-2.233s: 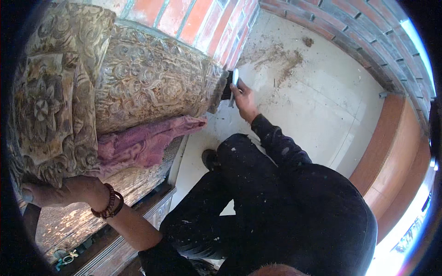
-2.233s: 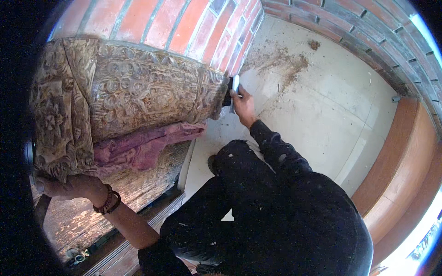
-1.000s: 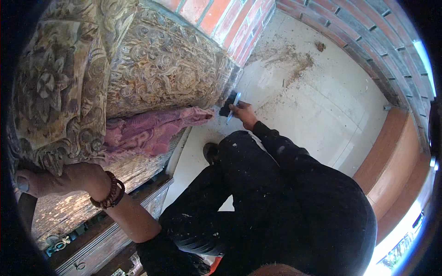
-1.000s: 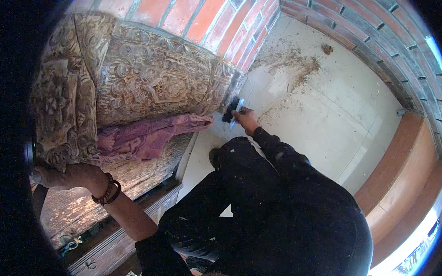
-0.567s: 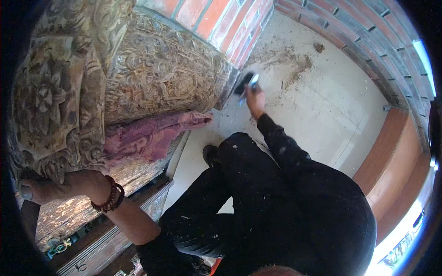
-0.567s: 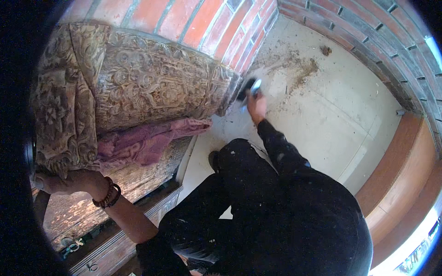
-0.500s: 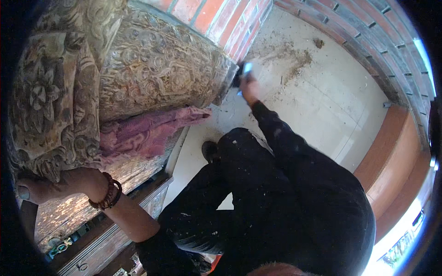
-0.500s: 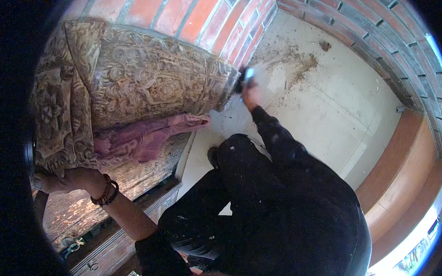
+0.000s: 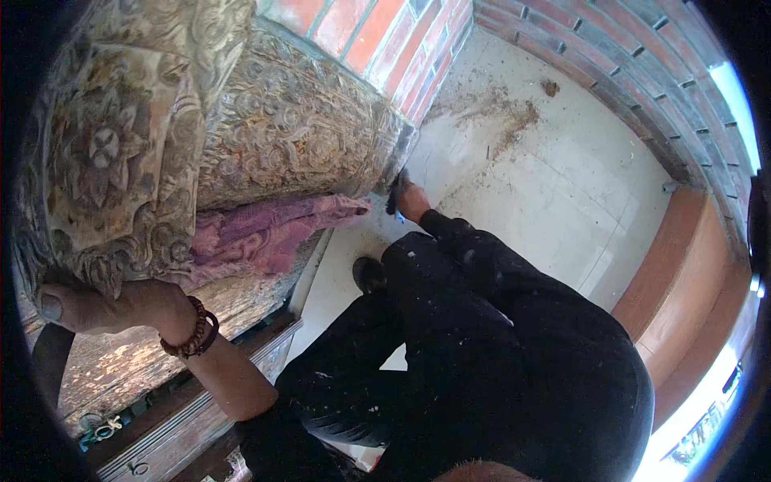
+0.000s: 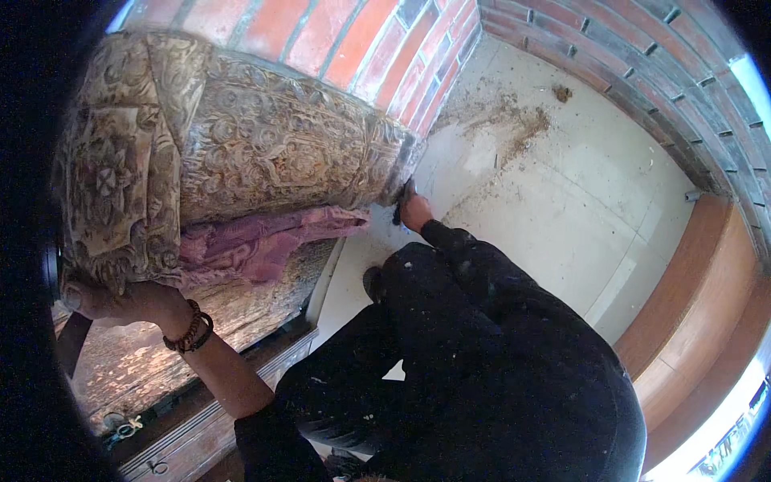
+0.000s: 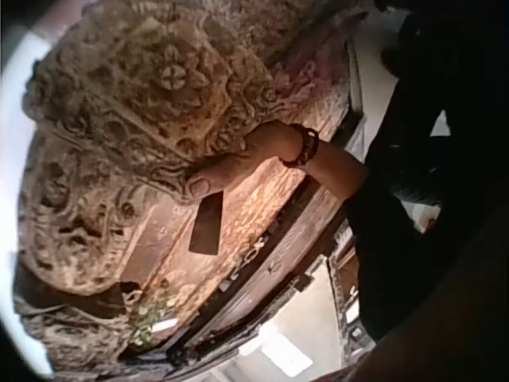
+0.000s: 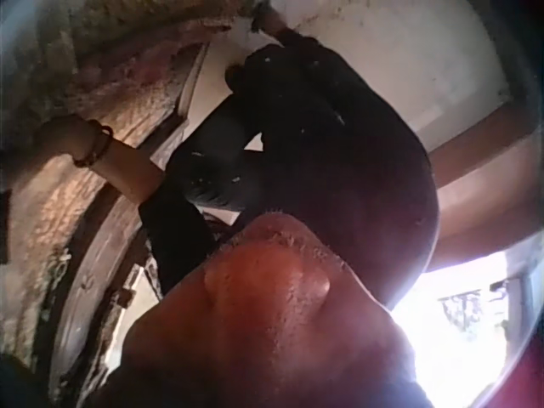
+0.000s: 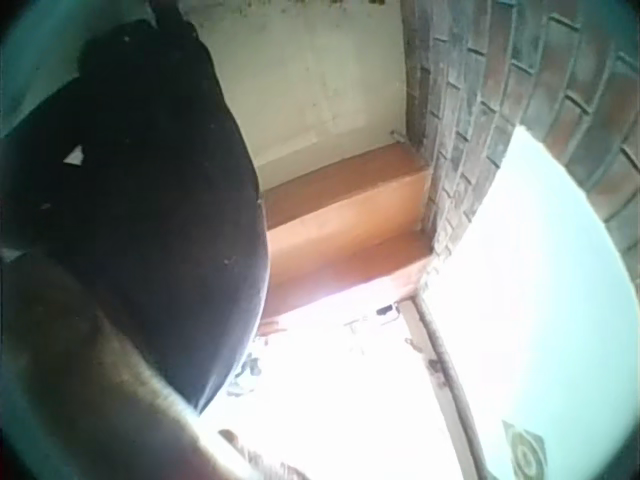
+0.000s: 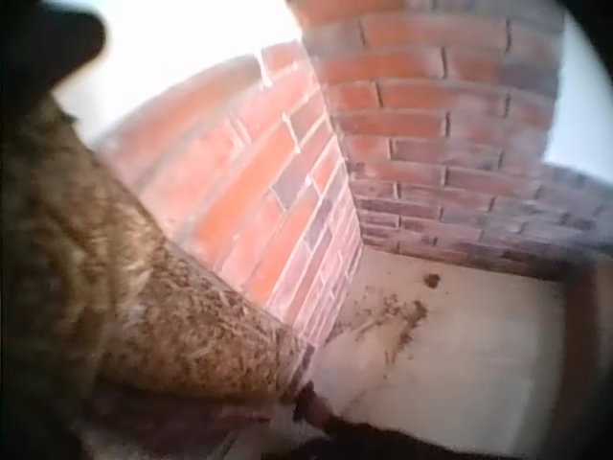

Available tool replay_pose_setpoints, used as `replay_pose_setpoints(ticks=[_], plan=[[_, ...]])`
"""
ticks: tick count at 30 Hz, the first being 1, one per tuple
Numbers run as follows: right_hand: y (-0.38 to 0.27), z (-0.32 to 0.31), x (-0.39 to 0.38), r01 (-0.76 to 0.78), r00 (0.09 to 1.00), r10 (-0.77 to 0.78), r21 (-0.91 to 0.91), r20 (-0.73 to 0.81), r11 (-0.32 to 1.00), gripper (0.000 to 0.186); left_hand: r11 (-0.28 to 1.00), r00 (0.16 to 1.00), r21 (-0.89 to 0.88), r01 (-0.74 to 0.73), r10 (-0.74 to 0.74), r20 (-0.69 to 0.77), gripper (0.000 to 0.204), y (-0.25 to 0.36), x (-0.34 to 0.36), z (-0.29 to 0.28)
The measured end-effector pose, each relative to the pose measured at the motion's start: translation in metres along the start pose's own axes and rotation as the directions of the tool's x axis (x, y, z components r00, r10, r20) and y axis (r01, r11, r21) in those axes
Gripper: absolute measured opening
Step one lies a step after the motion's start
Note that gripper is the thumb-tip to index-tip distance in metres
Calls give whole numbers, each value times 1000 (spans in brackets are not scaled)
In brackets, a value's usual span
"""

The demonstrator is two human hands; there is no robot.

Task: Scraping and cleaning a wooden door or chest with tools for restoration.

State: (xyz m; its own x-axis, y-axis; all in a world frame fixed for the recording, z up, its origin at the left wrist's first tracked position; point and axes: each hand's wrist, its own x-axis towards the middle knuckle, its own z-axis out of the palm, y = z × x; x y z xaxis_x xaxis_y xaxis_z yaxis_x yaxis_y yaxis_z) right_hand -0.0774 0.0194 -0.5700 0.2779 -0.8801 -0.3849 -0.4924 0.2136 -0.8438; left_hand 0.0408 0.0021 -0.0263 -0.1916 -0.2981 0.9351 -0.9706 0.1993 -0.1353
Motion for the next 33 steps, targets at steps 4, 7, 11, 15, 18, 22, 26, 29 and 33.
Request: replay_pose_setpoints(ticks=[4,7,11,15,18,22,26,29,33], plan=[[60,-50,-24,178,983,-180,-64,-33,982,53,953,974,-201,227,-224,37,55,10,1,7],[22,-87,-13,37,963,24,222,-268,974,50,991,995,-97,96,-98,-23,52,-21,-11,-9],[56,-35,49,182,845,-8,274,-535,944,48,968,977,-165,189,-202,-64,51,-27,-2,6],[161,-35,55,141,980,-117,-146,163,979,39,942,951,-257,216,-262,-163,47,10,-4,40],[71,-4,3,359,900,-346,-2,266,933,38,948,955,-228,222,-259,-143,46,5,-5,16],[-8,-114,-7,26,934,34,162,-355,986,46,934,957,-255,250,-279,-84,45,-4,2,-10],[-9,-164,39,134,902,21,326,-432,936,42,982,982,-67,176,-181,-63,45,-8,-5,2],[29,-161,77,-28,924,-14,-104,-382,994,42,962,971,-199,188,-213,-112,50,13,0,22],[-12,-146,65,-26,918,-17,-103,-396,994,53,991,985,-51,120,-125,-117,49,-2,1,2]])
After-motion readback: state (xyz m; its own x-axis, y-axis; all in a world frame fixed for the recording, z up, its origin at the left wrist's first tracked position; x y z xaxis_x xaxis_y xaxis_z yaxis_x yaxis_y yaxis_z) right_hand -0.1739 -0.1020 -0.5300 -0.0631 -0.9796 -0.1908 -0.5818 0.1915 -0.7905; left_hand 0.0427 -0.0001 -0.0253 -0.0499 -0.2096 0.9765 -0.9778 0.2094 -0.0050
